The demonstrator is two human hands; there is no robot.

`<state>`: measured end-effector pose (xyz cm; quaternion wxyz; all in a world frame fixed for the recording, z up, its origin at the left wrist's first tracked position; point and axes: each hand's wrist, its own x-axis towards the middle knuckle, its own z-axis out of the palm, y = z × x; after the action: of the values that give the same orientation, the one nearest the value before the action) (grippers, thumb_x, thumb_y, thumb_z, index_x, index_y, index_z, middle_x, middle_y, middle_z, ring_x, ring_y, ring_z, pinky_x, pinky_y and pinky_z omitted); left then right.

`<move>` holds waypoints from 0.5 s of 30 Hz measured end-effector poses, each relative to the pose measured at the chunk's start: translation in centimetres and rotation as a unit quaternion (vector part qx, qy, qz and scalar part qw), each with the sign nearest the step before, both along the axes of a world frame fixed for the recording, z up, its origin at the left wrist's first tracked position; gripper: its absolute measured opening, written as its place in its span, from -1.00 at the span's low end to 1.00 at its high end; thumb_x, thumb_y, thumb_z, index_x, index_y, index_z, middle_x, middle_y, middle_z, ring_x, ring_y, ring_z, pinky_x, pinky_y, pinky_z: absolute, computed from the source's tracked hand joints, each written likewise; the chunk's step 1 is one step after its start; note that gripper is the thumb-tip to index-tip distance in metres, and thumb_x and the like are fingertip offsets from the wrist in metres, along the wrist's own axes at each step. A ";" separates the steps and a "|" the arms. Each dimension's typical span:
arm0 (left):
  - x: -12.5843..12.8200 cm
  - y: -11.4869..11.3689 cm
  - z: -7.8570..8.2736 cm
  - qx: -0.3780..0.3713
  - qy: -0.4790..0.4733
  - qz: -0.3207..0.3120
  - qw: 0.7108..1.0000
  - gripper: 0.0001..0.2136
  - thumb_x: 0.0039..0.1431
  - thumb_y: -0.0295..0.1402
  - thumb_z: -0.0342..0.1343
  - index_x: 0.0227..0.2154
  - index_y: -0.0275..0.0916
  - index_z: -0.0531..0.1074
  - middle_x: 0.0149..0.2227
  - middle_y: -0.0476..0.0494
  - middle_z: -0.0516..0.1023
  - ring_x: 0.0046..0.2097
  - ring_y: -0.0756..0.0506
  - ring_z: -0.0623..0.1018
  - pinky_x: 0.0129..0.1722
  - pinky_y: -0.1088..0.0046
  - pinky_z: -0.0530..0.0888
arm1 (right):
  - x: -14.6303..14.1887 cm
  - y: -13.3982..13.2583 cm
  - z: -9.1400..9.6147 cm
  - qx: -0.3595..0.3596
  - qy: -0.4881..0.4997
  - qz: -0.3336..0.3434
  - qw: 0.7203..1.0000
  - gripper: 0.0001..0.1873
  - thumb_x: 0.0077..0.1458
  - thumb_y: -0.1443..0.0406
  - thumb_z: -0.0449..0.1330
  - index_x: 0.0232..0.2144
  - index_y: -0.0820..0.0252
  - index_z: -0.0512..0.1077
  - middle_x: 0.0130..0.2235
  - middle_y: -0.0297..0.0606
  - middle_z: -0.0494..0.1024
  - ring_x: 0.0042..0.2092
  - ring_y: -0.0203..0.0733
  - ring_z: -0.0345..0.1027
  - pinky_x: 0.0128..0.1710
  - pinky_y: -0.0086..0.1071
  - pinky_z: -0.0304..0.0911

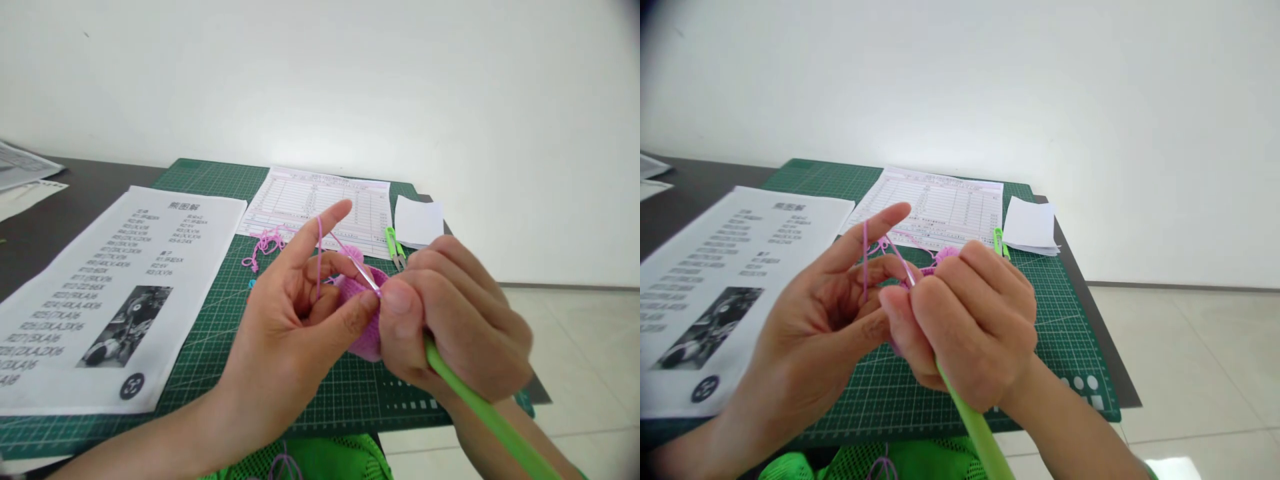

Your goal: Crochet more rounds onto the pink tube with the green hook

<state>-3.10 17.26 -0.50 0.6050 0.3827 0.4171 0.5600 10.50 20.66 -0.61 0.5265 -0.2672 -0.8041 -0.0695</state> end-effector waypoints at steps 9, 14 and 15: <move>2.0 -0.3 1.1 0.007 -0.062 0.063 0.996 -0.23 -0.12 -0.70 0.30 0.20 -0.09 0.31 -0.41 0.10 0.50 -0.55 0.11 0.16 -0.59 0.63 0.19 | 0.0 0.6 -0.8 0.064 0.038 -0.052 0.996 -0.67 0.10 0.51 0.11 -0.60 0.14 0.14 -0.63 -0.37 0.17 -0.51 -0.29 -0.05 -0.51 -0.30 -0.07; 1.8 0.2 1.6 -0.022 -0.136 -0.019 0.990 -0.35 -0.07 -0.57 0.35 0.15 -0.23 0.37 -0.42 0.02 0.54 -0.45 0.06 0.38 -0.44 0.62 0.35 | 0.9 1.4 -1.4 0.108 0.085 -0.011 0.990 -0.77 0.24 0.36 0.06 -0.49 0.18 0.26 -0.59 -0.34 0.24 -0.51 -0.27 0.09 -0.52 -0.32 0.02; 1.4 0.4 1.6 -0.035 -0.149 -0.043 0.987 -0.37 -0.05 -0.55 0.36 0.14 -0.26 0.39 -0.41 -0.01 0.55 -0.40 0.05 0.43 -0.39 0.62 0.38 | 1.0 1.5 -1.2 0.104 0.076 0.010 0.992 -0.77 0.24 0.33 0.07 -0.49 0.19 0.27 -0.59 -0.34 0.25 -0.52 -0.28 0.10 -0.54 -0.33 0.03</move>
<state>-1.68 17.66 1.15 0.6967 0.2912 0.3250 0.5694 11.54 22.17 -1.77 0.6117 -0.2077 -0.7526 -0.1275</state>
